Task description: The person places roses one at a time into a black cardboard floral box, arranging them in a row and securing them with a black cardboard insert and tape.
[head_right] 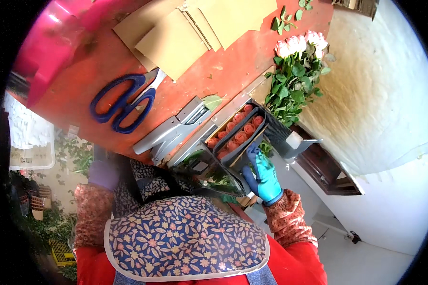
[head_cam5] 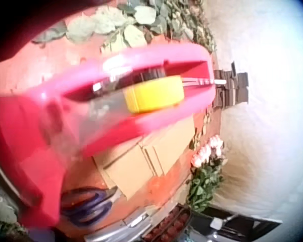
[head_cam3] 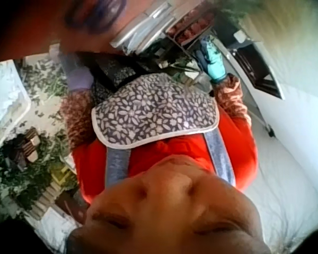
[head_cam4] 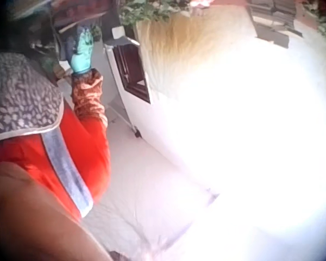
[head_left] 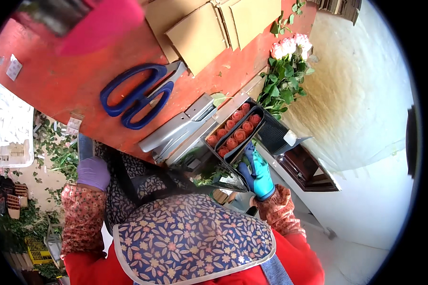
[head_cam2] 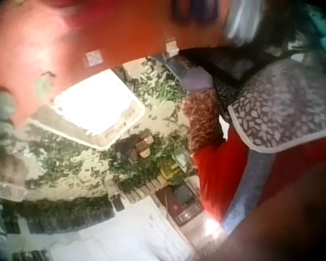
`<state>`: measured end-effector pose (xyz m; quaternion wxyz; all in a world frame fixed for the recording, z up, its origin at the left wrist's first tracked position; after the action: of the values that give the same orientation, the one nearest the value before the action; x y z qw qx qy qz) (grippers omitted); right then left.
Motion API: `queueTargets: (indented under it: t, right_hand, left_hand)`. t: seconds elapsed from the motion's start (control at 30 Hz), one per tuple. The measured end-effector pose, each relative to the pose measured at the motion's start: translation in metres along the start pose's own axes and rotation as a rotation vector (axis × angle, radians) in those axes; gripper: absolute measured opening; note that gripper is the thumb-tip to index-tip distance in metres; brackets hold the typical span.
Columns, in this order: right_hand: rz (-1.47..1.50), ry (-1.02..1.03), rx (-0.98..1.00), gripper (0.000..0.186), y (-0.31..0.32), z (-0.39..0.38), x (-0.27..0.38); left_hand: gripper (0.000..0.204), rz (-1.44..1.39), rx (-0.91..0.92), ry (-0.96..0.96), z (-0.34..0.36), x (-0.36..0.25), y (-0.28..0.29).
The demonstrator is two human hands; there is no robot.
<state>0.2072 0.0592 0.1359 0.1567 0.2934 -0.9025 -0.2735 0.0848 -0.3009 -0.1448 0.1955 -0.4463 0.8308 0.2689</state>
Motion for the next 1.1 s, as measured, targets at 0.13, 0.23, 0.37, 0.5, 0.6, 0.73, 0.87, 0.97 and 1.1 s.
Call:
queueTargets:
  t: [0.13,0.23,0.37,0.5,0.6,0.73,0.87,0.97,1.1]
  right_hand:
    - [-0.039,0.041,-0.090,0.045,-0.002,0.002,0.000]
    - [-0.064,-0.013,-0.054,0.044,0.000,0.003,0.003]
    - [-0.056,0.092,-0.104,0.045,0.002,0.006,0.011]
    - [-0.030,0.017,-0.082,0.047,0.007,0.010,0.026]
    - [-0.029,0.056,-0.114,0.049,0.007,0.009,0.026]
    - [-0.078,0.097,-0.156,0.051,0.012,0.006,0.026]
    - [-0.108,0.137,-0.248,0.053,0.013,-0.002,0.020]
    - [-0.134,0.221,-0.325,0.054,0.013,0.001,0.015]
    - [-0.154,0.277,-0.380,0.051,0.009,0.000,0.002]
  left_hand:
    - [0.021,0.007,0.008,-0.018,0.004,0.004,-0.001]
    - [0.022,0.013,0.129,-0.062,0.008,0.003,-0.013]
    - [0.022,-0.005,0.079,-0.098,0.006,0.001,0.002]
    - [0.022,0.045,0.169,-0.096,0.004,-0.001,0.000]
    - [0.021,0.071,0.129,-0.096,-0.003,-0.006,0.017]
    - [0.020,0.113,0.065,-0.113,-0.024,-0.025,0.060]
    - [0.019,0.095,-0.115,-0.361,-0.061,-0.096,0.144]
    - [0.014,0.123,-0.290,-0.531,-0.069,-0.160,0.201]
    - [0.017,0.198,-0.432,-0.941,-0.060,-0.257,0.256]
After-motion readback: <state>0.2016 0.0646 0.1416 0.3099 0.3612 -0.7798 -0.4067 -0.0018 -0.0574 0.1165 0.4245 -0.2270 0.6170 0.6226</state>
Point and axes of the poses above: each hand's wrist, its own z-axis towards the middle knuckle, its own y-axis out of the back of the hand, x = y × z, the point moved 5 cm from there along z, towards the middle knuckle, and after that the axes turned 7 degrees about -y, right-handed, at the moved point
